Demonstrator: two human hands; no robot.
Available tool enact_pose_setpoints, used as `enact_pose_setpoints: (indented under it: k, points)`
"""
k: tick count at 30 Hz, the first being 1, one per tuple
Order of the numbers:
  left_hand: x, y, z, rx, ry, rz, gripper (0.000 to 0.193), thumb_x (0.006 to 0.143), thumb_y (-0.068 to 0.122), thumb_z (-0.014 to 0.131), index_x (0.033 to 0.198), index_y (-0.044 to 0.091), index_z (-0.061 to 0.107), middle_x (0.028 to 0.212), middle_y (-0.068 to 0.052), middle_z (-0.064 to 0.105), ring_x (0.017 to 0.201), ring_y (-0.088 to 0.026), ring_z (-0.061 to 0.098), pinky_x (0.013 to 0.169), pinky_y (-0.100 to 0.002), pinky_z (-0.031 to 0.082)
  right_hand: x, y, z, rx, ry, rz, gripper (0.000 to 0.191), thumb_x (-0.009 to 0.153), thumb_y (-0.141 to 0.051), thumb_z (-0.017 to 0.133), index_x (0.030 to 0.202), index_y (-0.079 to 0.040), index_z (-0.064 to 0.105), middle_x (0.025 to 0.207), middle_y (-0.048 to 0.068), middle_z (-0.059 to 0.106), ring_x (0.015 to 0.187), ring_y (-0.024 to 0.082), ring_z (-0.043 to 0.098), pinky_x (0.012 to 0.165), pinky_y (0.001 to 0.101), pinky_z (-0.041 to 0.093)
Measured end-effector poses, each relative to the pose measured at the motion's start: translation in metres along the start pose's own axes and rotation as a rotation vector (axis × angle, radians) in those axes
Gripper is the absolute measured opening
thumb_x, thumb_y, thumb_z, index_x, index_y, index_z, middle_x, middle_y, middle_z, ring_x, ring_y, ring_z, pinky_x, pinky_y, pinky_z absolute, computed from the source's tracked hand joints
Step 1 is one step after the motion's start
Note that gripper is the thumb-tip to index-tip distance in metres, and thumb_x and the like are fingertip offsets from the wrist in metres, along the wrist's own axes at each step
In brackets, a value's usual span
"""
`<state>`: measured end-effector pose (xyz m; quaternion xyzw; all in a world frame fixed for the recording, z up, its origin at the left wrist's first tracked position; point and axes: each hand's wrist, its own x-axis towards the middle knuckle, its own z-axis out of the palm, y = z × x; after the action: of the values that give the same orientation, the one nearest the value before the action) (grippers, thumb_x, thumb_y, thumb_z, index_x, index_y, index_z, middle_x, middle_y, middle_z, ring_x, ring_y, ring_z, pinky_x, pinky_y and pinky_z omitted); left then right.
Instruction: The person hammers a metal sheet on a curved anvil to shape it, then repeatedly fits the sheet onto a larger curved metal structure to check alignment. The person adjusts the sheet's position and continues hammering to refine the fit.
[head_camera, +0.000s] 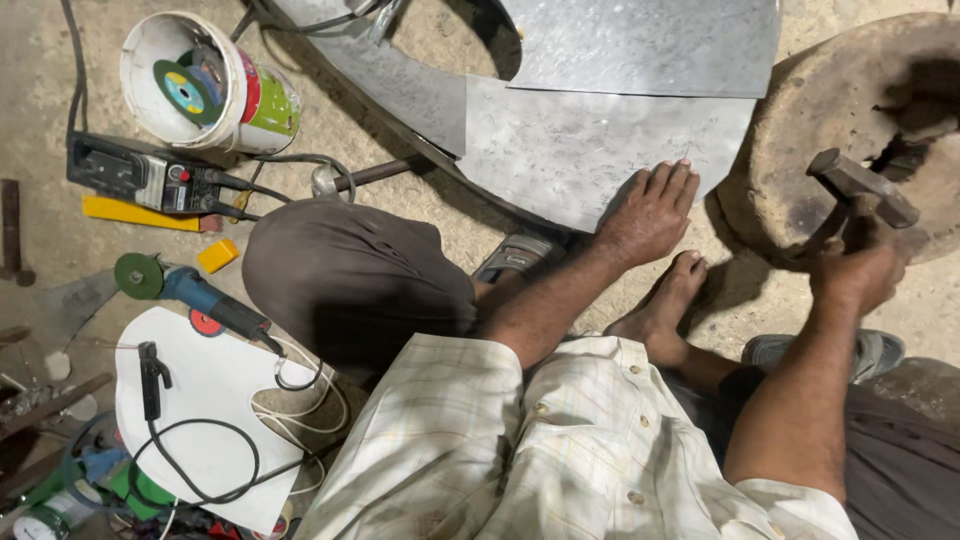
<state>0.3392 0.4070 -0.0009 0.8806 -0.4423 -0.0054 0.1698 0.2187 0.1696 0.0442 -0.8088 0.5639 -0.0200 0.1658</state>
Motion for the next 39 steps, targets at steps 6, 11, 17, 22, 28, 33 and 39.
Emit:
enact_pose_setpoints:
  k: [6,11,17,22,28,33,39]
  points:
    - [0.001,0.002,0.002,-0.008,-0.014,0.007,0.068,0.094,0.035,0.063,0.144,-0.008,0.045,0.15,-0.029,0.046,0.138,-0.042,0.045,0.114,-0.058,0.04,-0.027,-0.027,0.015,0.463,-0.045,0.078,0.056,0.098,-0.036,0.081,0.141,-0.014,0.052,0.156,0.017,0.035,0.144,0.034,0.039,0.121,0.0502,0.034]
    - [0.004,0.007,0.01,-0.081,0.036,0.021,0.068,0.093,0.033,0.066,0.145,-0.007,0.045,0.152,-0.027,0.046,0.139,-0.043,0.045,0.114,-0.057,0.039,-0.058,-0.039,0.049,0.611,-0.23,-0.476,0.034,0.111,-0.032,0.06,0.125,-0.003,0.072,0.117,0.014,0.073,0.112,0.025,0.068,0.099,0.0389,0.053]
    - [0.005,0.01,0.01,-0.032,-0.001,0.003,0.073,0.088,0.027,0.069,0.15,-0.002,0.045,0.156,-0.023,0.045,0.144,-0.038,0.045,0.119,-0.054,0.037,-0.083,-0.063,0.06,0.851,-0.497,-0.291,0.039,0.106,-0.037,0.06,0.115,-0.001,0.073,0.089,0.004,0.072,0.078,0.008,0.062,0.068,0.0236,0.051]
    - [0.006,0.012,0.005,-0.12,-0.043,0.001,0.08,0.087,0.033,0.074,0.15,-0.003,0.042,0.156,-0.025,0.042,0.144,-0.04,0.043,0.118,-0.056,0.036,-0.073,-0.061,0.058,0.883,-0.506,-0.177,0.035,0.108,-0.034,0.062,0.102,-0.001,0.074,0.083,0.001,0.066,0.075,0.008,0.058,0.066,0.026,0.05]
    - [0.01,0.013,-0.003,-0.05,-0.139,-0.01,0.08,0.084,0.032,0.069,0.15,-0.004,0.042,0.156,-0.027,0.039,0.146,-0.038,0.037,0.118,-0.056,0.031,-0.068,-0.062,0.062,0.873,-0.551,-0.149,0.024,0.102,-0.029,0.069,0.104,-0.006,0.074,0.089,0.003,0.072,0.079,0.008,0.066,0.069,0.0254,0.055]
    - [0.009,0.0,0.007,-0.276,-0.177,-0.104,0.069,0.092,0.039,0.06,0.15,0.004,0.046,0.16,-0.02,0.042,0.148,-0.034,0.038,0.123,-0.055,0.026,-0.065,-0.065,0.058,0.934,-0.64,-0.094,0.026,0.1,-0.028,0.074,0.108,-0.004,0.072,0.095,0.006,0.072,0.086,0.015,0.068,0.074,0.0325,0.058]
    - [0.019,-0.035,0.015,-0.95,-0.225,-0.375,0.055,0.109,0.049,0.038,0.146,0.015,0.06,0.153,-0.013,0.061,0.142,-0.029,0.058,0.122,-0.05,0.044,-0.05,-0.064,0.051,0.878,-0.729,0.119,0.046,0.092,-0.027,0.077,0.129,-0.01,0.057,0.1,0.008,0.071,0.097,0.023,0.073,0.076,0.0445,0.062]
